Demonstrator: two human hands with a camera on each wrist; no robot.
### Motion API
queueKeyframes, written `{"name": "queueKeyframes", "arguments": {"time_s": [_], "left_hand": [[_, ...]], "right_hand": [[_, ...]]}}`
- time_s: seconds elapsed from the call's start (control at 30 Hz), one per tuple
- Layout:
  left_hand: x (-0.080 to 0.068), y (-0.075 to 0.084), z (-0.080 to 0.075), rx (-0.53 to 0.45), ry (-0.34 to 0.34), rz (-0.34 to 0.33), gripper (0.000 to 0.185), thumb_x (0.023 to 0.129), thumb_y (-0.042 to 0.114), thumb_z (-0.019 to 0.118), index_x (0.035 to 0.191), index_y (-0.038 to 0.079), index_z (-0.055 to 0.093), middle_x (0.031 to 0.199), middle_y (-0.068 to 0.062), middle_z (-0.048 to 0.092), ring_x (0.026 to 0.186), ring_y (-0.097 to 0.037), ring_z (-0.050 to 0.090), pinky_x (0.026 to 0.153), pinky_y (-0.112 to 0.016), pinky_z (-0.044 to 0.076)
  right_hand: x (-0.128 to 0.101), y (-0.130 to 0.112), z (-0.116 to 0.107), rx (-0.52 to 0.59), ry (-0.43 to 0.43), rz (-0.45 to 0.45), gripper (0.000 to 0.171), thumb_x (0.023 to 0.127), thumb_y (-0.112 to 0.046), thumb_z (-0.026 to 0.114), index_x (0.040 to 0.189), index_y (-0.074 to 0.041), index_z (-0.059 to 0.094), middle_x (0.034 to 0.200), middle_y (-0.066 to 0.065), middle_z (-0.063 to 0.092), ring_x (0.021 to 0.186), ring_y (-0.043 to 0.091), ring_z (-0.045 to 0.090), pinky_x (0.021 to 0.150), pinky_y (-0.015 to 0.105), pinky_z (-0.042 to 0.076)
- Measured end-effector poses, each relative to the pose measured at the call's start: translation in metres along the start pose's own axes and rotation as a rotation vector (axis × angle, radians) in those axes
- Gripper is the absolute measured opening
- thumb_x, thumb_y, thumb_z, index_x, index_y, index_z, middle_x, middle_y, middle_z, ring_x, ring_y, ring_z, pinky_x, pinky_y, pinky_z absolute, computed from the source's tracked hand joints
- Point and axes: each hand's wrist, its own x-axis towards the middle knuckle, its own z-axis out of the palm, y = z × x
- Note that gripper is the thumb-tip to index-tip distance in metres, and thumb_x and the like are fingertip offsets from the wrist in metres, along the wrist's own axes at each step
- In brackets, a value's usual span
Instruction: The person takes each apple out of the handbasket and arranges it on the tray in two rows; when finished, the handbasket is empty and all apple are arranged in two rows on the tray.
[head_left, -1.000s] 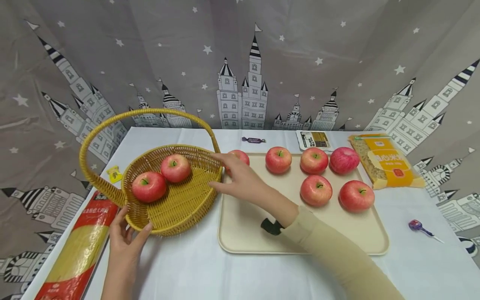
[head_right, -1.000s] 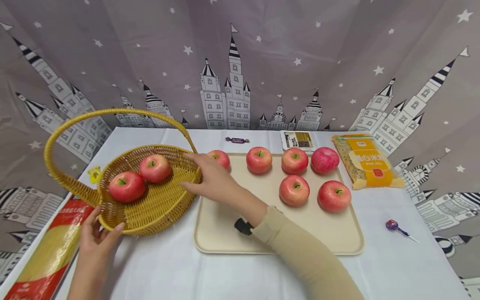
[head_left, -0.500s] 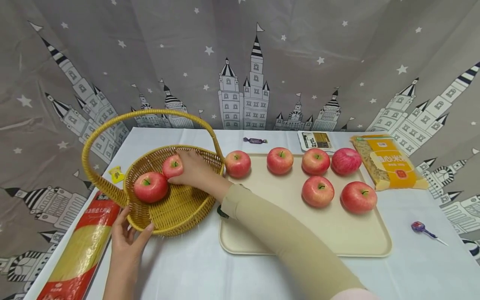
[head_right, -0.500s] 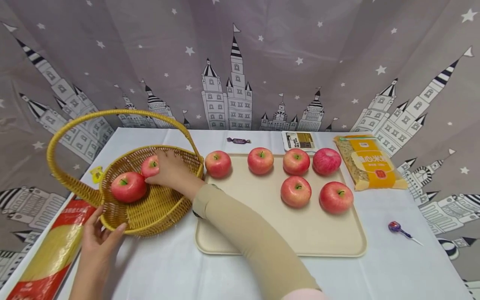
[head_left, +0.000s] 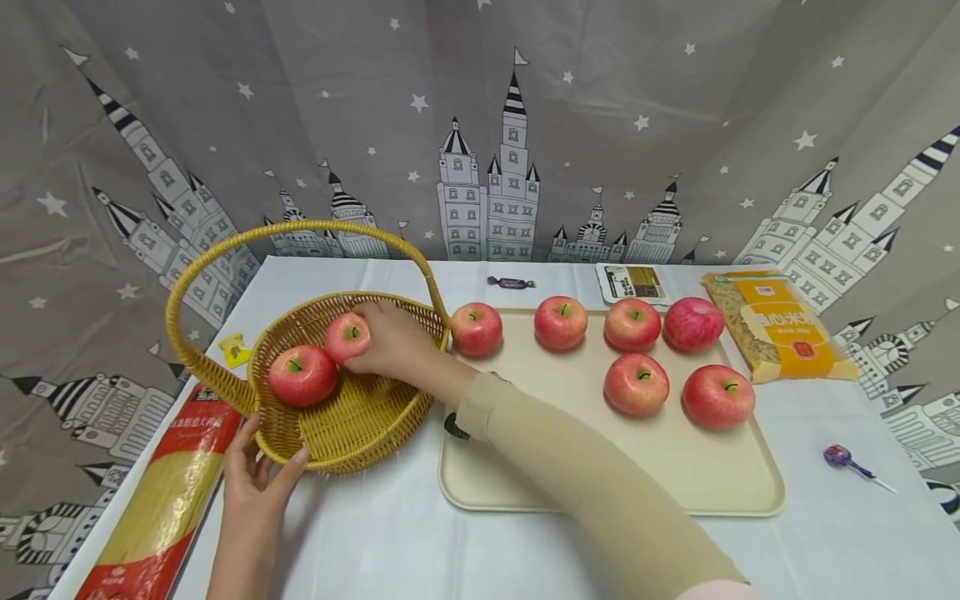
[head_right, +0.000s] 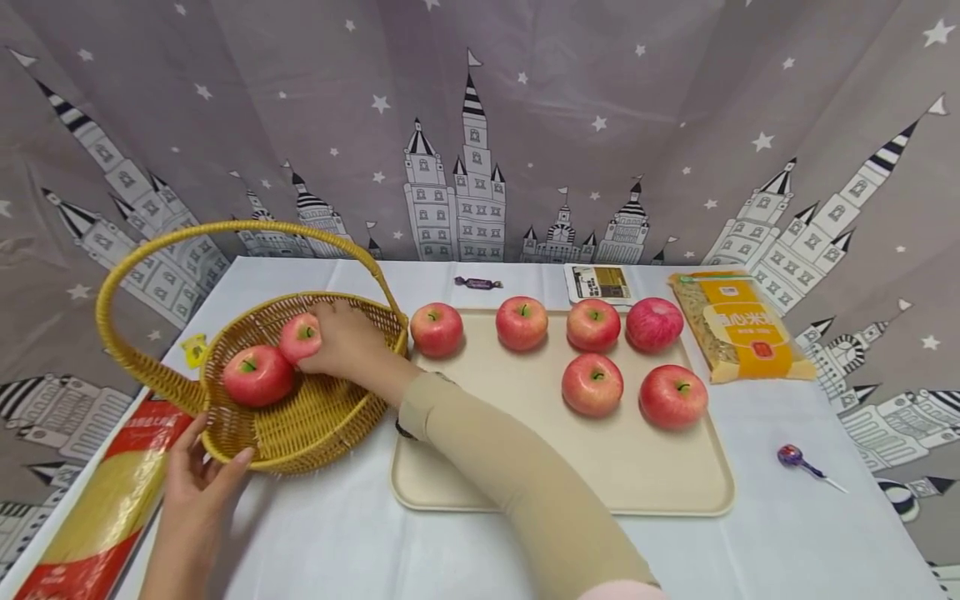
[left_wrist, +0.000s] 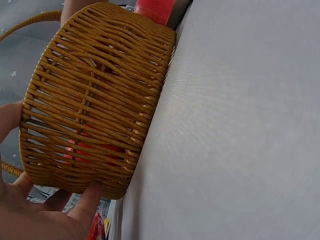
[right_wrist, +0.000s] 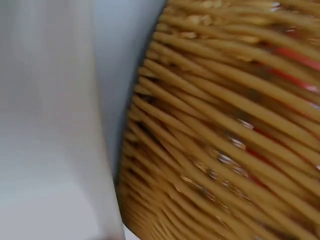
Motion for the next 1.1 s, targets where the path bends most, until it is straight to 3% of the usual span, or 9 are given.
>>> {"name": "queueKeyframes", "arguments": {"time_s": [0.13, 0.37, 0.5, 0.6, 0.83, 1.1], "left_hand": [[-0.009, 0.011, 0.002, -0.003, 0.001, -0.023, 0.088, 0.089, 0.027, 0.071, 0.152, 0.040, 0.012, 0.161, 0.003, 0.000, 0.146, -0.020, 0.007, 0.117, -0.039, 0.020], [-0.007, 0.007, 0.002, -0.018, -0.006, -0.006, 0.088, 0.089, 0.026, 0.071, 0.152, 0.039, 0.012, 0.161, 0.001, 0.001, 0.146, -0.020, 0.008, 0.117, -0.034, 0.020], [-0.007, 0.006, 0.002, -0.027, -0.019, 0.001, 0.088, 0.089, 0.026, 0.071, 0.152, 0.039, 0.011, 0.161, 0.000, 0.001, 0.146, -0.019, 0.008, 0.117, -0.034, 0.020], [-0.006, 0.007, 0.002, -0.020, -0.022, -0.004, 0.088, 0.090, 0.026, 0.070, 0.153, 0.039, 0.011, 0.161, 0.000, 0.000, 0.146, -0.020, 0.007, 0.117, -0.033, 0.020], [-0.005, 0.008, 0.002, -0.016, -0.008, -0.017, 0.087, 0.090, 0.024, 0.070, 0.152, 0.040, 0.012, 0.161, 0.001, 0.002, 0.146, -0.019, 0.009, 0.117, -0.035, 0.021], [-0.002, 0.003, 0.003, -0.031, 0.001, -0.006, 0.087, 0.088, 0.026, 0.072, 0.152, 0.040, 0.013, 0.160, -0.001, 0.004, 0.145, -0.020, 0.011, 0.116, -0.030, 0.023]], "right_hand": [[-0.028, 0.001, -0.029, 0.081, 0.044, -0.117, 0.072, 0.076, -0.042, 0.078, 0.136, -0.014, 0.050, 0.123, -0.001, 0.055, 0.107, 0.009, 0.053, 0.090, 0.020, 0.047], [-0.100, 0.023, -0.079, 0.139, 0.065, -0.173, 0.083, 0.073, -0.039, 0.081, 0.144, -0.016, 0.043, 0.130, -0.001, 0.051, 0.113, 0.009, 0.049, 0.093, 0.027, 0.048], [-0.141, 0.054, -0.101, 0.099, 0.093, -0.166, 0.078, 0.071, -0.036, 0.082, 0.139, -0.015, 0.050, 0.131, -0.001, 0.052, 0.118, 0.012, 0.048, 0.097, 0.033, 0.047], [-0.162, 0.084, -0.110, 0.036, 0.098, -0.101, 0.075, 0.071, -0.035, 0.083, 0.136, -0.014, 0.052, 0.128, 0.000, 0.054, 0.115, 0.015, 0.051, 0.095, 0.036, 0.049], [-0.186, 0.140, -0.110, 0.009, -0.001, 0.080, 0.072, 0.075, -0.039, 0.080, 0.136, -0.013, 0.051, 0.130, 0.001, 0.053, 0.112, 0.017, 0.052, 0.096, 0.040, 0.048], [-0.191, 0.156, -0.108, 0.037, -0.076, 0.114, 0.064, 0.077, -0.034, 0.080, 0.130, -0.011, 0.052, 0.125, 0.004, 0.052, 0.107, 0.017, 0.052, 0.093, 0.040, 0.049]]}}
